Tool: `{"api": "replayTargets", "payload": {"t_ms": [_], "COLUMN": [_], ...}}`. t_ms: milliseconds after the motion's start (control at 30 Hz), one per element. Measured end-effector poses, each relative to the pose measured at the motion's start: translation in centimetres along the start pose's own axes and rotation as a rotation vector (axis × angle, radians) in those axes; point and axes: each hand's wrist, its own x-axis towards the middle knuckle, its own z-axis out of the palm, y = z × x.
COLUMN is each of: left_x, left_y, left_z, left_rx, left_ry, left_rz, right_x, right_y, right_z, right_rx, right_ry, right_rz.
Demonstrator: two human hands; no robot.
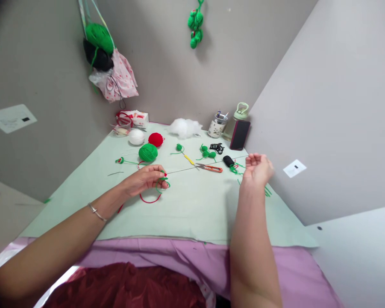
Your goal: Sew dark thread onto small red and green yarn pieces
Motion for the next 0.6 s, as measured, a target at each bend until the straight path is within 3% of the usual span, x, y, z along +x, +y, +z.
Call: {"api": "replayTargets", "payload": {"t_ms": [67,100,267,333,467,600], "left_x": [0.0,0.0,-0.1,-0.1,-0.1,-0.1], "left_y": [0.0,0.1,0.2,0.1,0.1,0.0], "left_z": [0.0,0.0,0.0,0.0,-0.1,0.0], "left_rx": [0.003,0.005,0.013,0.013,-0.006,-0.028], "left_ry": [0.001,0.000,0.003,0.009,0.007,0.002], "left_rz": [-0.001,-0.002,-0.007,-0.010,0.004,0.017], "right_x": [-0.2,-0.3,-0.4,-1.2,-5.8,-10.8], "right_y": [-0.1,-0.2,-0.5,-0.4,-0.2,-0.6], "right_z": [-0.3,-0.4,1.0,2.9,7.8,11.5], "right_rx": [0.072,0.088,0.054,-0.014,-0.302,-0.480], "right_ry": [0.341,0.445,0.447,0.299,-0.417,-0.919], "right_rz": [-0.111,-0.152,-0.195,-0.148,0.026,0.045]}}
